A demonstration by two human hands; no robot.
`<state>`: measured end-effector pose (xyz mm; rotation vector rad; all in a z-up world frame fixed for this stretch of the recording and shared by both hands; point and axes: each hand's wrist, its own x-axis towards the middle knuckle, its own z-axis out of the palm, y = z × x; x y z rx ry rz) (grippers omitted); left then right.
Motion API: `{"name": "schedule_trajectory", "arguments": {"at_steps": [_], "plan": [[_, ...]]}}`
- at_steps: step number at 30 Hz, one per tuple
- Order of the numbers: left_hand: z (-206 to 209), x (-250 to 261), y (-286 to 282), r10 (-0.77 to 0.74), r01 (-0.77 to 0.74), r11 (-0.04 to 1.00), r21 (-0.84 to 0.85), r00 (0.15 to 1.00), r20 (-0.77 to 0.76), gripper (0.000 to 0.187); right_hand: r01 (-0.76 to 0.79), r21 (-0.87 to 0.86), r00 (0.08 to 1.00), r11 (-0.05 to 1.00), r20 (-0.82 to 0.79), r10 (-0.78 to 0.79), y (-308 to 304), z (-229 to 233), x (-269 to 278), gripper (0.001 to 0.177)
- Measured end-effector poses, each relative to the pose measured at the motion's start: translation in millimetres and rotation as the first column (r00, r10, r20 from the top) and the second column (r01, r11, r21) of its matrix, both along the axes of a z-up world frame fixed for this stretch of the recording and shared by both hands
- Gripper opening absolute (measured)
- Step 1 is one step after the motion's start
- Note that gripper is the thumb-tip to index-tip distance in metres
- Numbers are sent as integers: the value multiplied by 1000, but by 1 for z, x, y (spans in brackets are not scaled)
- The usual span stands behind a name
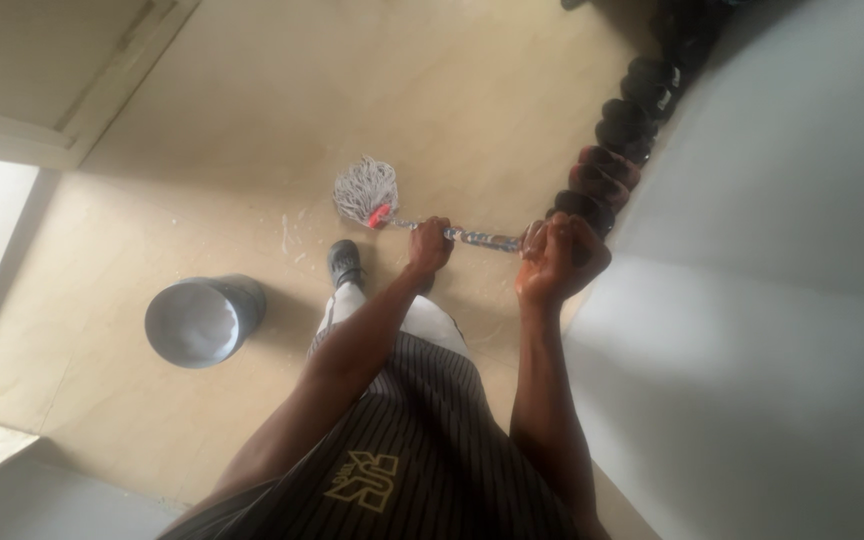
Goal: The person mops the floor and then wrings the mop head over a bucket by hand.
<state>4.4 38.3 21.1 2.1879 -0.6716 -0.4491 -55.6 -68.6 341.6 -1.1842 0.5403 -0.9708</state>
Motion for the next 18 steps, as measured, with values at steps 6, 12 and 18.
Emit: {"name": "schedule_trajectory", "arguments": {"at_steps": [6,12,18], "plan": [[47,23,5,-110,133,970,202,987,-121,7,95,-128,994,987,70,-86,9,20,7,19],[118,50,-6,-145,146,964,221,989,-25,12,72,-345,982,936,189,-6,0,66,-6,38],[51,98,11,5,-6,1000,15,998,62,16,9,-256,963,967,261,61,47,15,31,32]]}}
